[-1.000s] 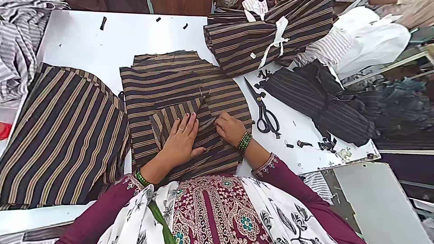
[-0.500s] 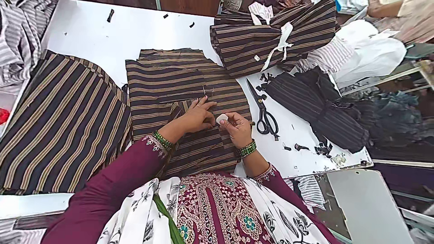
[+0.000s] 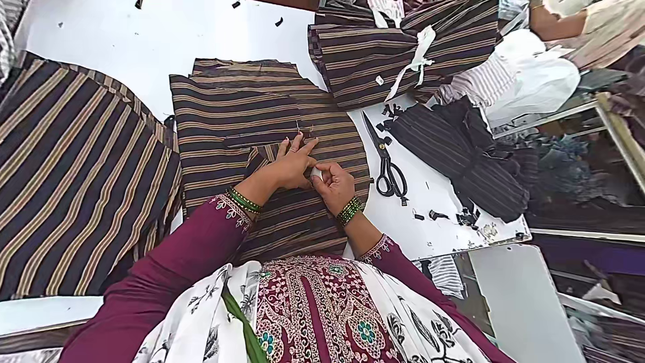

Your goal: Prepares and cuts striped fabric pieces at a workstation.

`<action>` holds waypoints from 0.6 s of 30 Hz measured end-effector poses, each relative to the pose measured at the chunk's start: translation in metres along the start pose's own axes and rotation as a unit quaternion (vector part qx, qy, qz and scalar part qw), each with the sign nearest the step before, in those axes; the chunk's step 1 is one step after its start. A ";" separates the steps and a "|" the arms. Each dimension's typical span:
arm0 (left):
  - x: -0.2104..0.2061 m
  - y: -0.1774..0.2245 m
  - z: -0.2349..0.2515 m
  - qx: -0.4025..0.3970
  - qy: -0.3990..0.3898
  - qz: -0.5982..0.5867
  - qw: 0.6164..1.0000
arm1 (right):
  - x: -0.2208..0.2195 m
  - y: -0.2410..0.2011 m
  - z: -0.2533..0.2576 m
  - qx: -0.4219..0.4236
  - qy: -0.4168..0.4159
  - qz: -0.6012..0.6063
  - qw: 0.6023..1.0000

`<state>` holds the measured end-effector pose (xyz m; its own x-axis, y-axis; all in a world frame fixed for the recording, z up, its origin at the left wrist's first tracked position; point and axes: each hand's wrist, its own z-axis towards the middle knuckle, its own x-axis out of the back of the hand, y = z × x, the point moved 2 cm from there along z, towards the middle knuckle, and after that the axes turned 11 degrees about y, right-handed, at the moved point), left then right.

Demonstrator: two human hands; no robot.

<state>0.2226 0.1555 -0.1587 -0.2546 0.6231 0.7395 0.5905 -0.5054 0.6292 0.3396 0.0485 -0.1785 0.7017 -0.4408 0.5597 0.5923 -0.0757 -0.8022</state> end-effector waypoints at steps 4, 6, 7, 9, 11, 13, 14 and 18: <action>0.001 0.000 -0.001 -0.004 0.002 -0.007 1.000 | 0.005 0.001 -0.011 0.011 -0.003 -0.016 1.000; -0.001 -0.001 -0.002 -0.011 0.021 -0.011 1.000 | 0.007 0.003 -0.015 -0.005 0.002 0.014 1.000; -0.002 -0.001 -0.002 -0.014 0.026 -0.011 0.999 | 0.008 0.006 -0.016 -0.022 0.012 0.055 0.998; -0.002 0.000 -0.002 -0.019 0.024 -0.003 1.000 | 0.009 0.010 -0.013 -0.072 0.040 0.155 0.984; -0.002 0.000 -0.002 -0.018 0.021 0.005 1.000 | 0.008 0.011 -0.007 -0.102 0.058 0.197 0.973; -0.002 0.000 -0.001 -0.011 0.018 0.010 1.000 | 0.005 0.008 -0.002 -0.101 0.044 0.162 0.981; -0.002 0.000 -0.001 -0.008 0.017 0.012 1.000 | 0.003 0.006 0.000 -0.092 0.032 0.127 0.987; 0.000 0.000 0.000 -0.001 -0.005 0.016 1.000 | -0.001 -0.004 0.000 -0.032 -0.004 -0.013 0.999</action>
<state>0.2224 0.1551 -0.1587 -0.2283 0.6132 0.7562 0.5969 -0.5255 0.6063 0.3368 0.0490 -0.1757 0.6894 -0.4304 0.5826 0.5848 -0.1440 -0.7983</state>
